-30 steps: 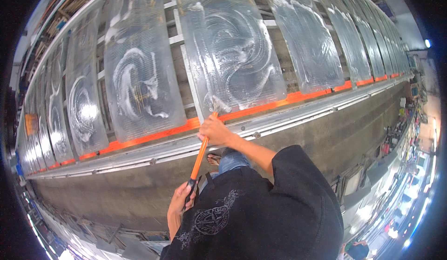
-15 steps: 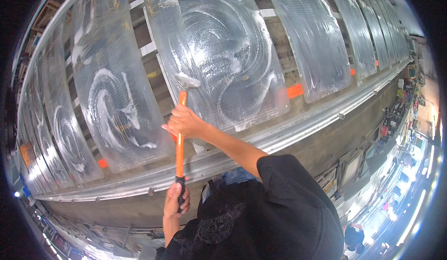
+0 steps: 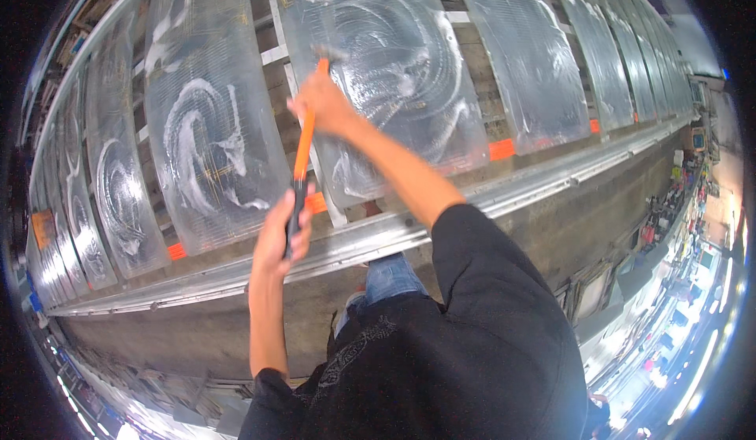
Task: The person uses a long-handled squeegee to clean a series of large, curved glass panels. They repeatedly apply a cleaning solution and wipe the panels in circular and vertical motions to remove dirt and residue. The task involves moving along the row of panels to clean each section systematically.
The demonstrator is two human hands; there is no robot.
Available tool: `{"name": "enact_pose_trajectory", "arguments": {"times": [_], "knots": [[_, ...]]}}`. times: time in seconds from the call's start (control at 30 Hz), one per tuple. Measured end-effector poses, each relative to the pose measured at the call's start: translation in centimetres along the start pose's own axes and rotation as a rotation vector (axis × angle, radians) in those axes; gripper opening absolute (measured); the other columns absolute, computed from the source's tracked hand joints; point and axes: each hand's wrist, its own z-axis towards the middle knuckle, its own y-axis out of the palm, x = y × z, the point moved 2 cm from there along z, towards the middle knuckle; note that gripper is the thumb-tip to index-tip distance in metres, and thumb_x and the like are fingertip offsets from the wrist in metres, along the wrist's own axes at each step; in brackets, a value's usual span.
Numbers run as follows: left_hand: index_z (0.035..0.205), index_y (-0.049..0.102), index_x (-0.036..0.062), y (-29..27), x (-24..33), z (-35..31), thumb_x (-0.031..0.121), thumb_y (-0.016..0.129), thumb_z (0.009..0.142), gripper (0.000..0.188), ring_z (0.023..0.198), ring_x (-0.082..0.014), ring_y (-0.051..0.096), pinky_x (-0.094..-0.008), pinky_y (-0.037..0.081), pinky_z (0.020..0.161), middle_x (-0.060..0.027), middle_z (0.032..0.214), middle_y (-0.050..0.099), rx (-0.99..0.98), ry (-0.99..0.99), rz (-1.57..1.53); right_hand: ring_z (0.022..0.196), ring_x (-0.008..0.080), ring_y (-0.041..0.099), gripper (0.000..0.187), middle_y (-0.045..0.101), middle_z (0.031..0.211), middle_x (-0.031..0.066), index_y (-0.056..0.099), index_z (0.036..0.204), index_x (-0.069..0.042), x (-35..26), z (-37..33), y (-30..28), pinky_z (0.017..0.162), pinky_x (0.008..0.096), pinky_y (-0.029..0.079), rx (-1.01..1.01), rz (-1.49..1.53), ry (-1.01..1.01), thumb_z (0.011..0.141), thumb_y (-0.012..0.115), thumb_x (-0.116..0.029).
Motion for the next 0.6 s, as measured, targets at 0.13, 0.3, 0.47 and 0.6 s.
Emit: {"name": "enact_pose_trajectory", "arguments": {"times": [0.13,0.3,0.47,0.6], "knots": [[0.143,0.055,0.009,-6.3,-11.6,-11.2,0.042,0.052,0.109,0.047,0.042,-0.0041,0.041,-0.0225,0.032,0.033,0.0035,0.074,0.053,0.002,-0.135,0.148,0.07,0.0286,0.05,0.036,0.049,0.066,0.0064,0.052,0.061,-0.011,-15.4,-11.4,-1.9,0.069,0.0453,0.04,-0.083,-0.105,0.159,0.085,0.077,-0.018],[0.143,0.054,0.0059,-9.6,-19.2,-17.0,0.037,0.052,0.11,0.045,0.043,-0.0044,0.04,-0.0221,0.033,0.035,0.0007,0.073,0.051,0.009,-0.273,0.155,0.071,0.0258,0.054,0.029,0.053,0.066,0.0048,0.059,0.065,-0.011,-24.3,-18.5,-4.0,0.072,0.0428,0.045,-0.225,-0.047,0.274,0.087,0.077,-0.017],[0.142,0.054,0.0052,-7.4,-15.9,-12.8,0.037,0.052,0.11,0.046,0.042,-0.0043,0.039,-0.0223,0.031,0.034,0.001,0.073,0.051,0.037,-0.239,0.139,0.07,0.0255,0.053,0.032,0.053,0.066,0.0046,0.058,0.063,-0.01,-18.9,-15.9,-3.3,0.071,0.0422,0.045,-0.207,-0.063,0.265,0.086,0.078,-0.018],[0.143,0.054,0.0081,-4.7,-8.6,-6.5,0.041,0.051,0.11,0.046,0.041,-0.0042,0.037,-0.0222,0.03,0.033,0.0014,0.072,0.048,0.089,-0.199,0.052,0.064,0.0257,0.049,0.039,0.049,0.063,0.0065,0.052,0.059,-0.01,-9.7,-7.8,-1.1,0.064,0.0408,0.042,-0.064,-0.035,0.127,0.083,0.082,-0.014]]}}
